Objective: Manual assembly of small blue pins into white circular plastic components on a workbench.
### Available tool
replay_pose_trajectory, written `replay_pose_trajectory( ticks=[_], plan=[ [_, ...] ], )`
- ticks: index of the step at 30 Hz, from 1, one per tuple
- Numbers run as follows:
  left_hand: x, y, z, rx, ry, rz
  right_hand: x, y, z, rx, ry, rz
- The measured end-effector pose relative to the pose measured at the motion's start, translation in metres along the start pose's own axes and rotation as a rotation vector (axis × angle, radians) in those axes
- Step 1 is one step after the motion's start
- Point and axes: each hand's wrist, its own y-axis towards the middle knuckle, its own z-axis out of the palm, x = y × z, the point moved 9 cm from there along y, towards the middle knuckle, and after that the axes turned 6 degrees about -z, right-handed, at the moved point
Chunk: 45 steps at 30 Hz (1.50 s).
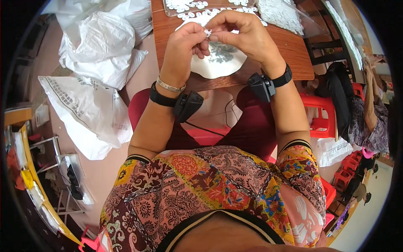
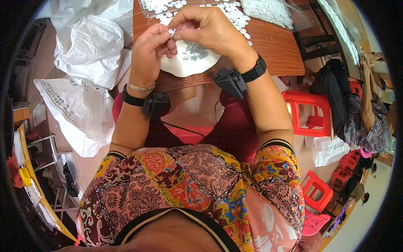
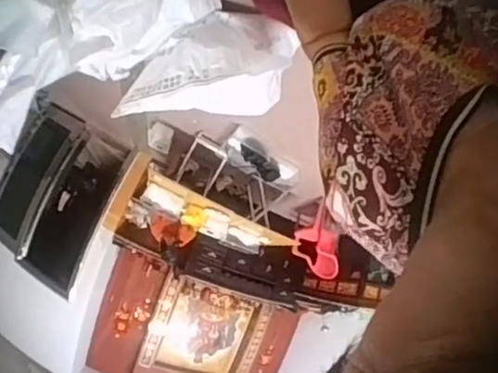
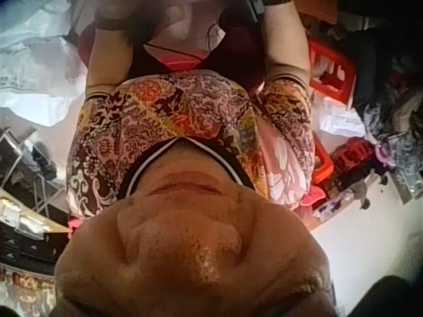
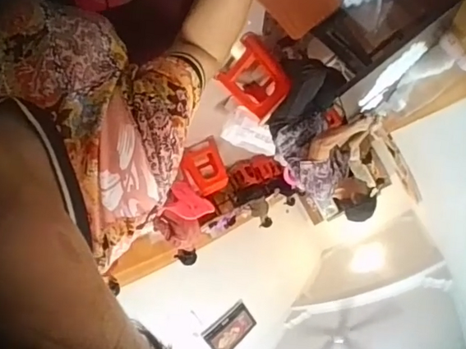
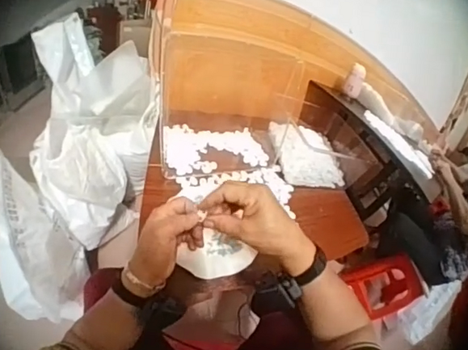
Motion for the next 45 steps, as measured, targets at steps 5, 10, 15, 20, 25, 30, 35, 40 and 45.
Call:
replay_pose_trajectory(
  ticks=[5,10,15,20,25,30,35,40,45],
  plan=[
    [0.001,0.0,-0.002,-0.077,0.006,0.046,-0.019,-0.006,0.002,-0.063,0.261,0.19],
    [0.0,0.001,-0.002,-0.109,0.042,0.064,-0.019,-0.008,0.0,-0.069,0.192,0.173],
    [0.0,0.004,-0.005,0.003,0.214,0.004,-0.002,0.0,0.004,-0.021,0.047,0.041],
    [-0.005,0.007,-0.016,-0.041,0.21,0.038,0.003,0.003,-0.004,-0.053,-0.388,-0.055],
    [-0.023,0.0,-0.023,-0.178,0.1,0.118,-0.034,-0.011,0.026,0.254,-0.53,0.057],
    [-0.024,-0.001,-0.032,-0.245,0.007,0.139,-0.052,-0.012,0.044,0.35,-0.673,0.106],
    [-0.022,0.0,-0.033,-0.217,-0.117,0.153,-0.047,-0.008,0.042,0.385,-0.828,0.056],
    [-0.021,0.0,-0.037,-0.221,-0.117,0.16,-0.041,-0.007,0.032,0.238,-0.62,0.112],
    [-0.019,0.002,-0.038,-0.227,-0.098,0.152,-0.052,-0.006,0.058,0.227,-0.595,0.063]
  ],
)
